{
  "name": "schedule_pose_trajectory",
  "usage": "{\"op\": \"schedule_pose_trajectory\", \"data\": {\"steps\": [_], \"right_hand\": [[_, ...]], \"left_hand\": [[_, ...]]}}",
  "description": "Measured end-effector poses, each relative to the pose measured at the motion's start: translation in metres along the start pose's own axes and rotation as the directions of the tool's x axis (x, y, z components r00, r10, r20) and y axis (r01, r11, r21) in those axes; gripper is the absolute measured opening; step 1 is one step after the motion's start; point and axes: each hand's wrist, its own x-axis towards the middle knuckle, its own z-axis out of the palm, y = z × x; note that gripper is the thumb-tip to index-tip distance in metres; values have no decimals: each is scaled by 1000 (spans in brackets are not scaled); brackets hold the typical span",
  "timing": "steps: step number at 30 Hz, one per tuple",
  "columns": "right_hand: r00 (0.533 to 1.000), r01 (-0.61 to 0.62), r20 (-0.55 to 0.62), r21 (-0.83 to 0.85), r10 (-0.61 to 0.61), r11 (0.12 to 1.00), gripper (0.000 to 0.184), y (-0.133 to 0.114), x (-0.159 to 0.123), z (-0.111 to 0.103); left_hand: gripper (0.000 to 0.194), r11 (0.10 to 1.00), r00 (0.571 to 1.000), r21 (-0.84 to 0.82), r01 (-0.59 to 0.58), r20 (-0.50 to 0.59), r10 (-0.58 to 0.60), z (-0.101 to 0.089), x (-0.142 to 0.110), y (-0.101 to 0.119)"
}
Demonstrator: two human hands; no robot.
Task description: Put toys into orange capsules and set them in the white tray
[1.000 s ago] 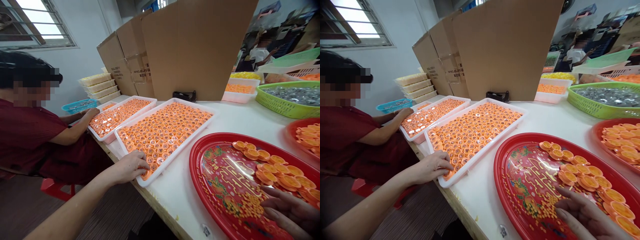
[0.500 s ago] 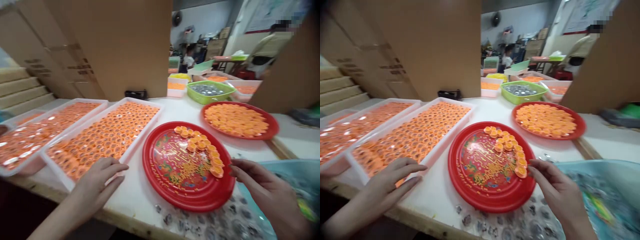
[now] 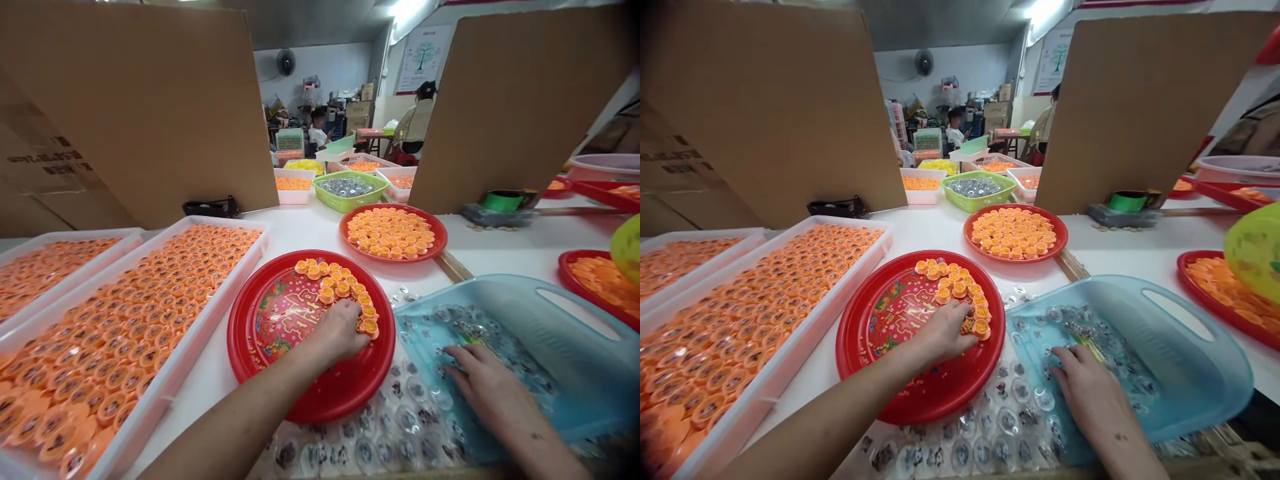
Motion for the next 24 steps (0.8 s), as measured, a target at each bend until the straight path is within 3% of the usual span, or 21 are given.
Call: {"op": "schedule_pose_trajectory", "data": {"steps": [4, 9, 12, 15, 19, 24], "right_hand": [[999, 2, 37, 31, -4, 1000, 27, -9, 7, 4], [1000, 6, -12, -42, -7, 999, 24, -8, 9, 0], [991, -25, 128, -149, 45, 989, 20, -7, 9, -11], [947, -50, 304, -186, 105, 981, 13, -9, 11, -20], [943, -86, 320, -31, 92, 996, 10, -11, 17, -29], [981, -170, 147, 357, 124, 919, 22, -34, 30, -53]], "left_hand": [[28, 998, 997, 32, 60, -48, -58, 25, 7, 11], [20, 998, 995, 28, 56, -84, -53, 22, -1, 3], [24, 998, 994, 14, 53, -96, -52, 14, -9, -8], [33, 999, 994, -2, 48, -103, -48, 13, -12, -16], [29, 999, 995, -38, 19, -94, -23, 16, -11, -19], [28, 983, 994, -182, -2, -106, -18, 4, -26, -22]]}}
